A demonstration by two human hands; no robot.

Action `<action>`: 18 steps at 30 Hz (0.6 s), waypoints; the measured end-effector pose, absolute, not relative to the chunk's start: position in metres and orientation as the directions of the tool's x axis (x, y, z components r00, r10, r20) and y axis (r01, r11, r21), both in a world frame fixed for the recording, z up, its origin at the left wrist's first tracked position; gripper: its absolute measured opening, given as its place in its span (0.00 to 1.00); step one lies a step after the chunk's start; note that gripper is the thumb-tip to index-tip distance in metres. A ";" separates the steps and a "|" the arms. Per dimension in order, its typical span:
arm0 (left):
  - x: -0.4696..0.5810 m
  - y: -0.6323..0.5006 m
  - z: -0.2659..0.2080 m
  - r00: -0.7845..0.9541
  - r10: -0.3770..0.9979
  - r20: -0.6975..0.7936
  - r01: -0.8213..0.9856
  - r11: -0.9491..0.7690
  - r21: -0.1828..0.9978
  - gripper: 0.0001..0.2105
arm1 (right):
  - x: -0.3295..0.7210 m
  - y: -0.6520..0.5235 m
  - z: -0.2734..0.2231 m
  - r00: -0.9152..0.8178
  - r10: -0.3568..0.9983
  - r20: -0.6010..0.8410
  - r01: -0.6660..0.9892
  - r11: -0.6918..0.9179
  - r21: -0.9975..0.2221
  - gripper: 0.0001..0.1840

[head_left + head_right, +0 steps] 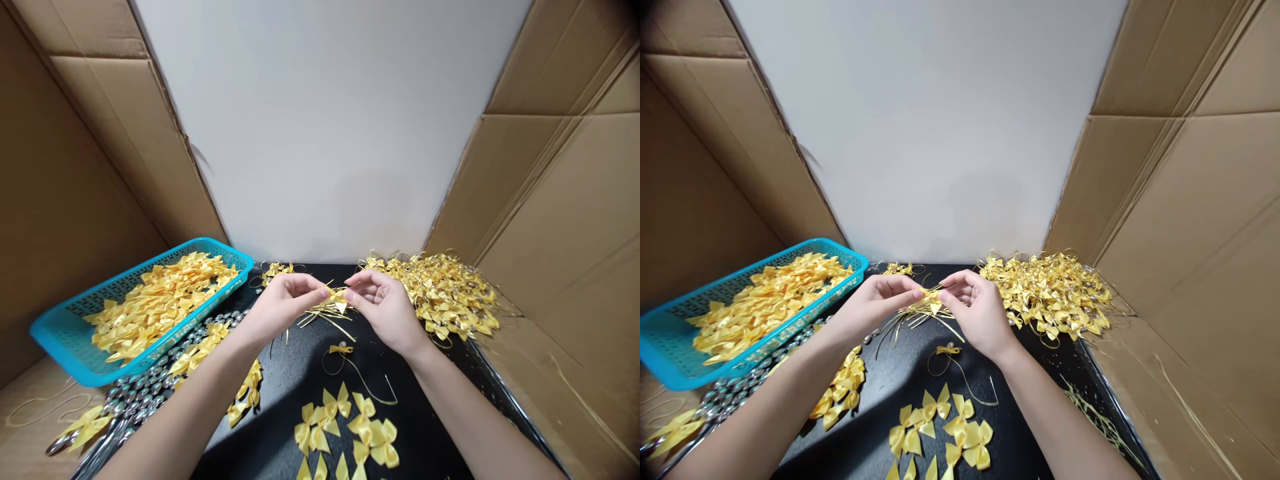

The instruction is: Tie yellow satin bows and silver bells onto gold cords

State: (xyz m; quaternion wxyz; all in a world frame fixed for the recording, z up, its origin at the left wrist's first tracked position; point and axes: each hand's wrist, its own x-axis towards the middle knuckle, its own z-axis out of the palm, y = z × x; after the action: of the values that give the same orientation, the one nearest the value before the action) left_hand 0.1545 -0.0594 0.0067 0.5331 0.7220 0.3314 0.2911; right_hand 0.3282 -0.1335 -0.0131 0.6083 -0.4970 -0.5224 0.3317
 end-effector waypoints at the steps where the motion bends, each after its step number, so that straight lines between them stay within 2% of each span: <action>1: 0.155 -0.060 0.007 0.598 0.798 0.073 0.174 -0.219 0.960 0.12 | 0.328 -0.134 -0.014 0.237 0.917 0.322 0.122 0.301 -0.946 0.10; 4: 0.155 -0.061 0.008 0.565 0.821 0.081 0.200 -0.231 0.952 0.13 | 0.326 -0.134 -0.014 0.261 0.899 0.353 0.134 0.329 -0.935 0.10; 10: 0.155 -0.062 0.012 0.549 0.831 0.092 0.210 -0.244 0.947 0.13 | 0.327 -0.135 -0.012 0.224 0.926 0.304 0.119 0.284 -0.952 0.14; 14: 0.156 -0.061 0.010 0.555 0.825 0.106 0.188 -0.249 0.950 0.14 | 0.327 -0.137 -0.010 0.204 0.915 0.347 0.208 0.306 -0.929 0.08; 18: 0.158 -0.061 0.008 0.590 0.800 0.111 0.181 -0.265 0.947 0.14 | 0.325 -0.137 -0.011 0.225 0.905 0.360 0.222 0.313 -0.924 0.06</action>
State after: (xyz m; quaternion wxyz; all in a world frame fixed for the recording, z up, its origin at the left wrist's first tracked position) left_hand 0.1577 -0.0613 0.0077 0.5058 0.7342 0.3341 0.3057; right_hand 0.3251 -0.1369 -0.0106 0.5932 -0.5107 -0.5517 0.2880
